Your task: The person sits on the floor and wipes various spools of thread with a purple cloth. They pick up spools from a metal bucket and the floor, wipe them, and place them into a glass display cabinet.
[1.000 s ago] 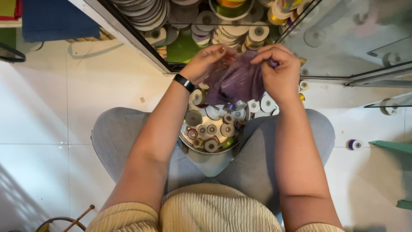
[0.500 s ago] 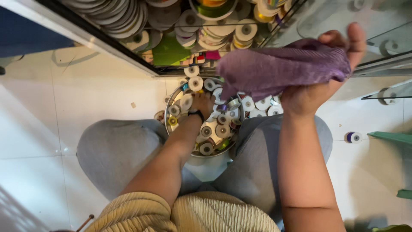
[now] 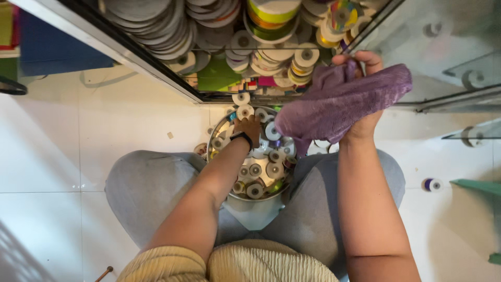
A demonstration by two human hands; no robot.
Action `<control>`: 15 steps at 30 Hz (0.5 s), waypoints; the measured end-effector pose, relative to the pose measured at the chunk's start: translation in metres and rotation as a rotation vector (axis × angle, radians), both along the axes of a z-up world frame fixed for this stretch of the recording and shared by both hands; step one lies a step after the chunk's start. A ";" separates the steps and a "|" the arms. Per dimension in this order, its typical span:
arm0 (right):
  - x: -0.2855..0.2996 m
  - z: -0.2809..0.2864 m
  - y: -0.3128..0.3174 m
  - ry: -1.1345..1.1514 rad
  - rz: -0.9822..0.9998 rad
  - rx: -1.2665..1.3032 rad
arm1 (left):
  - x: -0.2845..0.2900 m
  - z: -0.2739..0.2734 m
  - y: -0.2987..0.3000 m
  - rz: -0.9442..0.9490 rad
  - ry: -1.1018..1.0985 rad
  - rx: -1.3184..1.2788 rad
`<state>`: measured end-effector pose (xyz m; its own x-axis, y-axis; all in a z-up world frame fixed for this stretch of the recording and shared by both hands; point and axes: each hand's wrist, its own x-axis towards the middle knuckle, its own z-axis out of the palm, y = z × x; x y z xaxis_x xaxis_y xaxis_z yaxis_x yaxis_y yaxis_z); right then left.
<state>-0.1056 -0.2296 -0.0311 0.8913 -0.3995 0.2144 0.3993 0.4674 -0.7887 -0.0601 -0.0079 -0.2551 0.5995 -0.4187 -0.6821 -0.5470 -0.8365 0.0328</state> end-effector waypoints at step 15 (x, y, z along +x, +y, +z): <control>0.003 -0.011 0.044 0.128 -0.003 -0.475 | 0.036 0.224 0.064 0.861 0.748 -1.586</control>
